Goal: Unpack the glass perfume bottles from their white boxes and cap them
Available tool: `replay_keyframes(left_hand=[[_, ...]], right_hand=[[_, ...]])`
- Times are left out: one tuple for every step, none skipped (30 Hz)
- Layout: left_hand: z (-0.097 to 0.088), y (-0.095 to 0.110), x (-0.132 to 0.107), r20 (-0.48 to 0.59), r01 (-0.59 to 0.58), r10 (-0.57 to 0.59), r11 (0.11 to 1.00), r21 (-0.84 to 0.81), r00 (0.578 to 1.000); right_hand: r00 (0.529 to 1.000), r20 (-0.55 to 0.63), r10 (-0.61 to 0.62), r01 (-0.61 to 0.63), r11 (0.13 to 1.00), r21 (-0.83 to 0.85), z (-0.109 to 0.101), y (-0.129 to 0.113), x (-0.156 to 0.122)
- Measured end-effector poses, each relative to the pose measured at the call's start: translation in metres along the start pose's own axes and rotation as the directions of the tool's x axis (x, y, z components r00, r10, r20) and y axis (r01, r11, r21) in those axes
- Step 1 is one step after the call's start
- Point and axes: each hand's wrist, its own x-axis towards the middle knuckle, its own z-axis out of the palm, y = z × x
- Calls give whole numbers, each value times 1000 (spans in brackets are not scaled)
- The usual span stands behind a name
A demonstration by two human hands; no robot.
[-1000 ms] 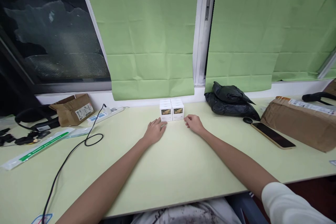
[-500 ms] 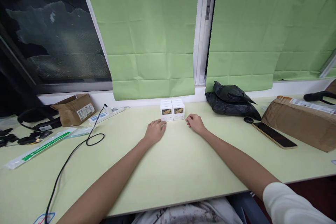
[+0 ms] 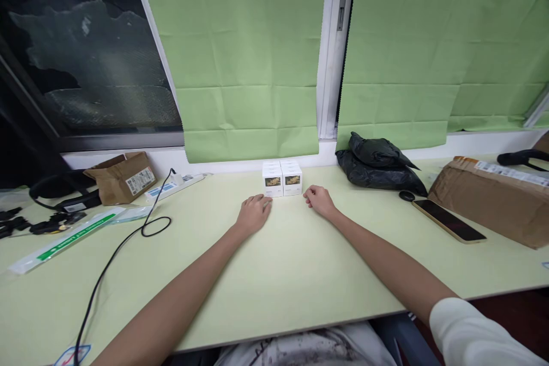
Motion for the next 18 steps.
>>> replay_keyframes(left_hand=[[0, 0, 0, 0, 1, -1, 1000, 2, 1000], [0, 0, 0, 0, 3, -3, 1000, 4, 1000], [1, 0, 0, 0, 3, -3, 1000, 6, 1000], [0, -1, 0, 1, 2, -2, 1000, 7, 1000], [0, -1, 0, 2, 2, -2, 1000, 7, 1000], [0, 0, 0, 5, 1, -1, 1000, 7, 1000], [-1, 0, 0, 8, -1, 1, 1000, 7, 1000], [-1, 0, 0, 10, -2, 2, 1000, 6, 1000], [-2, 0, 0, 12, -3, 3, 1000, 6, 1000], [-2, 0, 0, 14, -3, 3, 1000, 5, 1000], [-3, 1, 0, 14, -4, 4, 1000, 3, 1000], [-3, 1, 0, 14, -4, 4, 1000, 2, 1000], [-3, 1, 0, 15, -3, 3, 1000, 0, 1000], [-3, 1, 0, 16, -2, 2, 1000, -2, 1000], [-3, 1, 0, 16, -2, 2, 1000, -3, 1000], [-2, 1, 0, 13, -2, 2, 1000, -5, 1000], [-2, 1, 0, 11, -2, 2, 1000, -7, 1000], [-2, 0, 0, 10, -3, 3, 1000, -9, 1000]], right_hand=[[1000, 1, 1, -1, 1000, -1, 0, 0, 0], [1000, 1, 2, -2, 1000, -2, 0, 0, 0], [1000, 2, 4, -4, 1000, -1, 0, -1, 0], [1000, 2, 5, -5, 1000, 1, 0, -1, 0], [1000, 2, 6, -6, 1000, 3, 0, -1, 0], [1000, 2, 8, -8, 1000, 4, 0, -1, 0], [1000, 3, 9, -9, 1000, 6, 0, -2, 0], [1000, 4, 10, -10, 1000, 7, 0, -2, -1], [1000, 4, 11, -11, 1000, 7, 0, -3, -1], [1000, 5, 11, -11, 1000, 7, 0, -3, -1], [1000, 6, 12, -12, 1000, 7, 0, -4, -1], [1000, 6, 12, -12, 1000, 6, 0, -4, -2], [1000, 6, 13, -13, 1000, 6, 0, -4, -2], [1000, 6, 13, -13, 1000, 6, 0, -4, -1], [1000, 5, 13, -13, 1000, 5, 0, -4, -1], [1000, 6, 13, -13, 1000, 5, 0, -3, -1], [1000, 6, 13, -13, 1000, 4, 0, -3, -1], [1000, 7, 13, -13, 1000, 3, 0, -3, -1]])
